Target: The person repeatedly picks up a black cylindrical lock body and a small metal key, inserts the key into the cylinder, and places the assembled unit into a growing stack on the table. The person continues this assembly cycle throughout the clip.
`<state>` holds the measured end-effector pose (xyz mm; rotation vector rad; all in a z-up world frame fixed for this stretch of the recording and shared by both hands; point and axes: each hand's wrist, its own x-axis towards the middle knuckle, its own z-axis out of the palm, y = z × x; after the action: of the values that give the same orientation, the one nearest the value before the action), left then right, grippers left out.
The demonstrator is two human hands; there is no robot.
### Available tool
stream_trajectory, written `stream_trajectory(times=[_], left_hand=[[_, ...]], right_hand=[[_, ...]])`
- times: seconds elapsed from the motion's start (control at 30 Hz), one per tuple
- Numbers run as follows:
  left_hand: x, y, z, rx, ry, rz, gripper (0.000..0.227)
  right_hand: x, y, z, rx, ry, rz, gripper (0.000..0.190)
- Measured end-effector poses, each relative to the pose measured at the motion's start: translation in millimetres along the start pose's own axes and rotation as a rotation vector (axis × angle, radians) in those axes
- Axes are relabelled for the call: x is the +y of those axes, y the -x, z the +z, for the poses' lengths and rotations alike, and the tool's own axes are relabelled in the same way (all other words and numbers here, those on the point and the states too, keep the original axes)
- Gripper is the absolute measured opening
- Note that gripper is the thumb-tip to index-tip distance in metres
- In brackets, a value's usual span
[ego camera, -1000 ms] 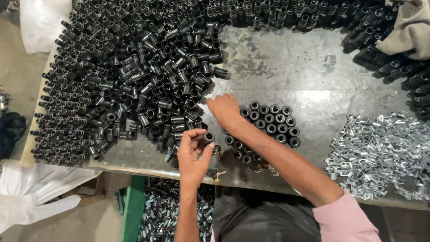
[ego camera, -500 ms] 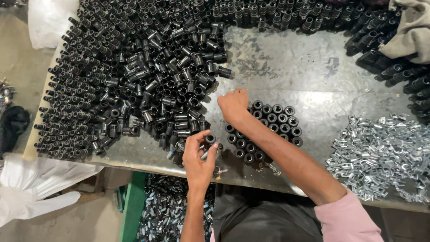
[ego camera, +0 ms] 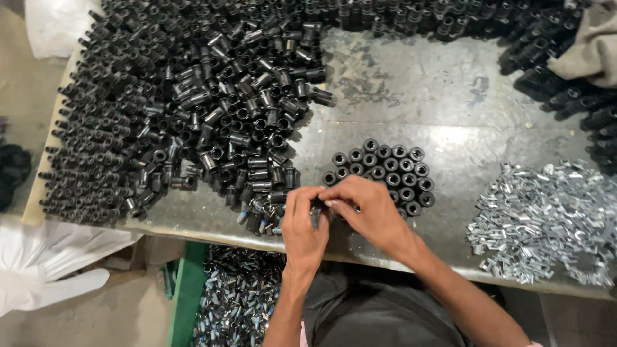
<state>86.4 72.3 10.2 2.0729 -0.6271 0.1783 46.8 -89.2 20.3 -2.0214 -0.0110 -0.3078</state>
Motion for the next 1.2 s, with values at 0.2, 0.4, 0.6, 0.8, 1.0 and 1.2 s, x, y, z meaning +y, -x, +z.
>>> stream_trajectory(times=[0.2, 0.4, 0.6, 0.8, 1.0, 1.2], left_hand=[[13.6, 27.2, 0.4, -0.127, 0.149, -0.1, 0.044], [10.6, -0.9, -11.7, -0.093, 0.039, 0.097, 0.04], [-67.1, -80.0, 10.6, -0.431, 0.184, -0.014, 0.042], [-90.2, -128.3, 25.9, -0.453, -0.075, 0.144, 0.034], [-107.3, -206.8, 91.8, -0.264, -0.536, 0.53, 0.045], [-77.0, -183.4, 83.7, -0.302, -0.093, 0.265, 0.029]], right_hand=[[-19.9, 55.3, 4.2, 0.187, 0.272, -0.203, 0.036], [-4.7, 100.4, -30.7, 0.159, 0.175, -0.005, 0.041], [68.9, 117.0, -126.9, 0.301, 0.916, 0.477, 0.033], [106.3, 134.1, -130.4, 0.166, 0.999, 0.515, 0.014], [99.5, 123.4, -122.5, 0.203, 0.976, 0.375, 0.013], [107.0, 122.5, -128.7, 0.032, 0.853, 0.309, 0.021]])
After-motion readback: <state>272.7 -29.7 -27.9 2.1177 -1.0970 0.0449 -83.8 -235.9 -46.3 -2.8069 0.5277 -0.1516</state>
